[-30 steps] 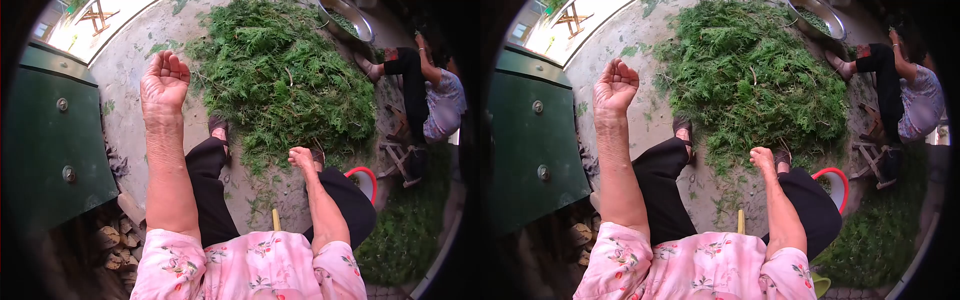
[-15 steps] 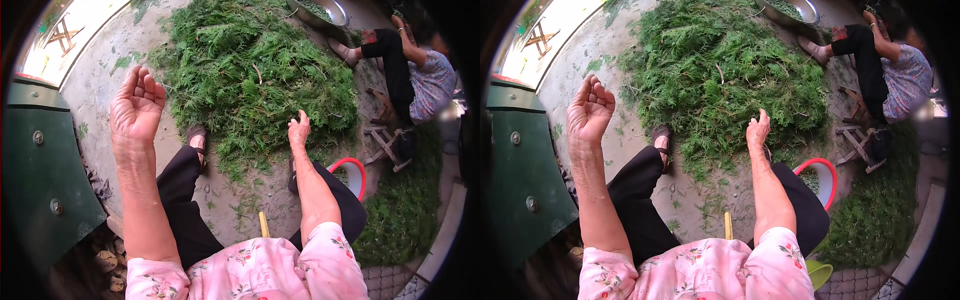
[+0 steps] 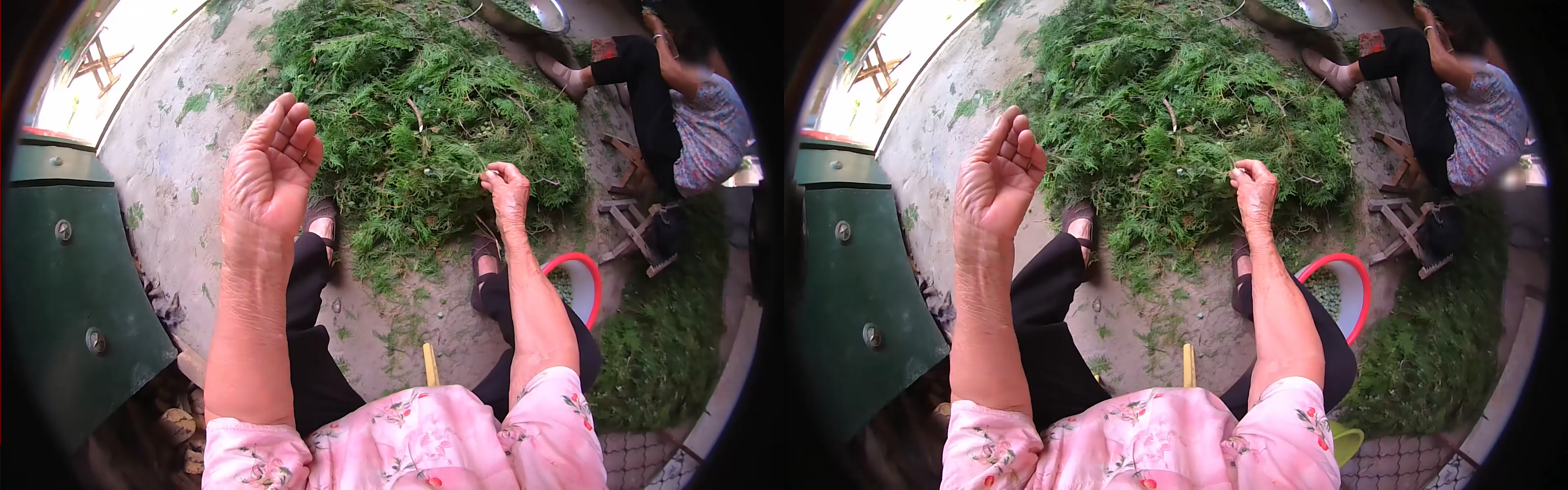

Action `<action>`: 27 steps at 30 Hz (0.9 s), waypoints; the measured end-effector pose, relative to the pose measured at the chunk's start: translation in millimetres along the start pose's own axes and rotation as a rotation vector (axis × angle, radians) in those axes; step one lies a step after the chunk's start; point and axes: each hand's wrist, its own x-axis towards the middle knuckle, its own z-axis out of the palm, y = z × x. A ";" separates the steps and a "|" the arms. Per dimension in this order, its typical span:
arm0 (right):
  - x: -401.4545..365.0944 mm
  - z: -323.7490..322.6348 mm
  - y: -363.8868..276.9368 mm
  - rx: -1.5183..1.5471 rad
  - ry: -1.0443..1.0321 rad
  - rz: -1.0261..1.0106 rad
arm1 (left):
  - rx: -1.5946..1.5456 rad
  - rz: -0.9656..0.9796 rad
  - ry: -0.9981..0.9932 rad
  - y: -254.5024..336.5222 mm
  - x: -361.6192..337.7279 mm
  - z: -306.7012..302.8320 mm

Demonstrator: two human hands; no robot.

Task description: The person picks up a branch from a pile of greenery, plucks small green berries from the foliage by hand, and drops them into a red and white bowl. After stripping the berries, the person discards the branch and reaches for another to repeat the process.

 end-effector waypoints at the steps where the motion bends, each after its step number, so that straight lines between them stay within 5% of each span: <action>1: -2.6 -6.0 -13.9 -0.002 0.010 -0.014 | -0.007 0.001 -0.016 -4.5 -1.9 2.9; 10: -28.3 -25.8 -138.5 0.242 0.058 -0.169 | 0.307 -0.229 -0.061 -62.0 -26.7 21.3; 19: -84.9 -1.5 -185.9 0.626 0.108 -0.299 | 0.226 -0.564 -0.215 -95.5 -38.9 49.6; 25: -128.8 28.2 -168.1 0.541 0.011 -0.386 | 0.105 -0.335 -0.291 -102.2 -29.9 55.2; 27: -139.9 31.6 -162.0 0.370 -0.045 -0.398 | 0.161 -0.250 -0.169 -98.8 -30.4 59.4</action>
